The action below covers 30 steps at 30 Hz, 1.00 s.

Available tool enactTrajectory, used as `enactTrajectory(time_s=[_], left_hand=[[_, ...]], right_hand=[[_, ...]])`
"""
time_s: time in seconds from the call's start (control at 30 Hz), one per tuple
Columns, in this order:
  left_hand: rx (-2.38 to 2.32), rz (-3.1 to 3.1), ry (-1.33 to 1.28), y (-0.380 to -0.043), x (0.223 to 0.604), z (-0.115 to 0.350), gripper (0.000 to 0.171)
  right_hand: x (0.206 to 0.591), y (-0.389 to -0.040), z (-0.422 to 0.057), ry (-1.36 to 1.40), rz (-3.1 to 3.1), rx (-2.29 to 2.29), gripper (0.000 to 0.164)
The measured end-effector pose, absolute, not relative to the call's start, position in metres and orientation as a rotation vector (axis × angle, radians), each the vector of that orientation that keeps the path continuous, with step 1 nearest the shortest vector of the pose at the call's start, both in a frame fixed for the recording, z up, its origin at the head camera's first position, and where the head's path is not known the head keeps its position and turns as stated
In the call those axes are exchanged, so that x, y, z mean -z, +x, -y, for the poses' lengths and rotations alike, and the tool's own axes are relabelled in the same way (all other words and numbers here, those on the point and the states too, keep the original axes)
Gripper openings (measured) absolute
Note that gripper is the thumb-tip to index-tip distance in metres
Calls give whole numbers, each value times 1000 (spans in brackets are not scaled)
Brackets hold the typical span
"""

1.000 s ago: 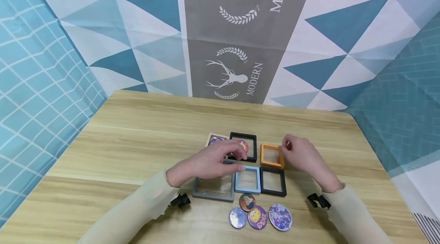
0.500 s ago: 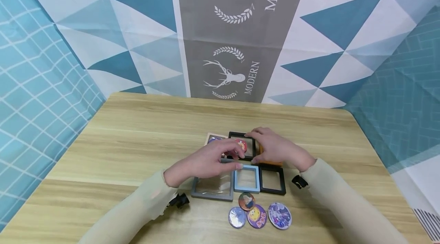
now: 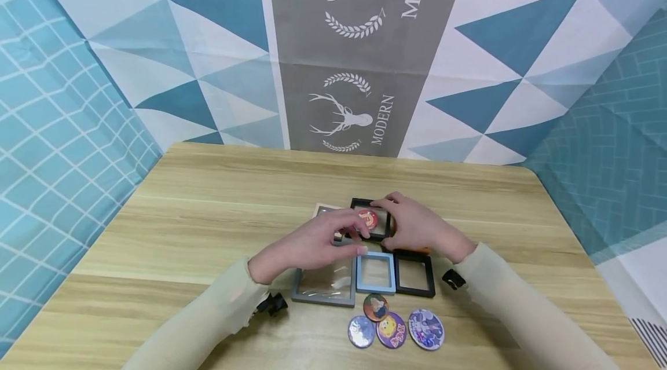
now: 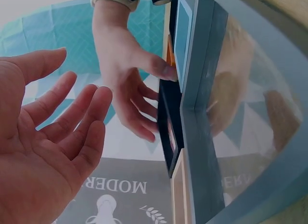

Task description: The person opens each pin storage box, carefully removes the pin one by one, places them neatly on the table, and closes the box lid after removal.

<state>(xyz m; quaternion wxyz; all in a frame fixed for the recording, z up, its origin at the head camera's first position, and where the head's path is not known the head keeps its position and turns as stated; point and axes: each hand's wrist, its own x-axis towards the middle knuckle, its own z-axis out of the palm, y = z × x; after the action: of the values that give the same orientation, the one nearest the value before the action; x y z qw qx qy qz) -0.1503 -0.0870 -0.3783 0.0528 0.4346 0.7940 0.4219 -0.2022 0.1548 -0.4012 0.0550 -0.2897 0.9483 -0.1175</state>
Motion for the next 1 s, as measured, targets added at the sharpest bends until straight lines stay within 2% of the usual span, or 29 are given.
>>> enactTrajectory(time_s=[0.27, 0.57, 0.7, 0.83, 1.0], left_hand=[[-1332, -2521, 1300, -154, 376, 90, 25], [-1353, -2661, 1126, -154, 379, 88, 60], [-1366, -2641, 1111, -154, 379, 88, 69], [-1395, -2598, 1130, -154, 379, 87, 72], [-1486, -2576, 1023, -153, 377, 87, 72]], right_hand=[[386, -191, -179, -850, -2939, 589, 73], [370, -161, -185, -981, -2847, 955, 73], [363, -155, -183, -1063, -2794, 1015, 73], [358, -151, -181, -1113, -2778, 1041, 74], [360, -148, -173, -1076, -2789, 1153, 75]])
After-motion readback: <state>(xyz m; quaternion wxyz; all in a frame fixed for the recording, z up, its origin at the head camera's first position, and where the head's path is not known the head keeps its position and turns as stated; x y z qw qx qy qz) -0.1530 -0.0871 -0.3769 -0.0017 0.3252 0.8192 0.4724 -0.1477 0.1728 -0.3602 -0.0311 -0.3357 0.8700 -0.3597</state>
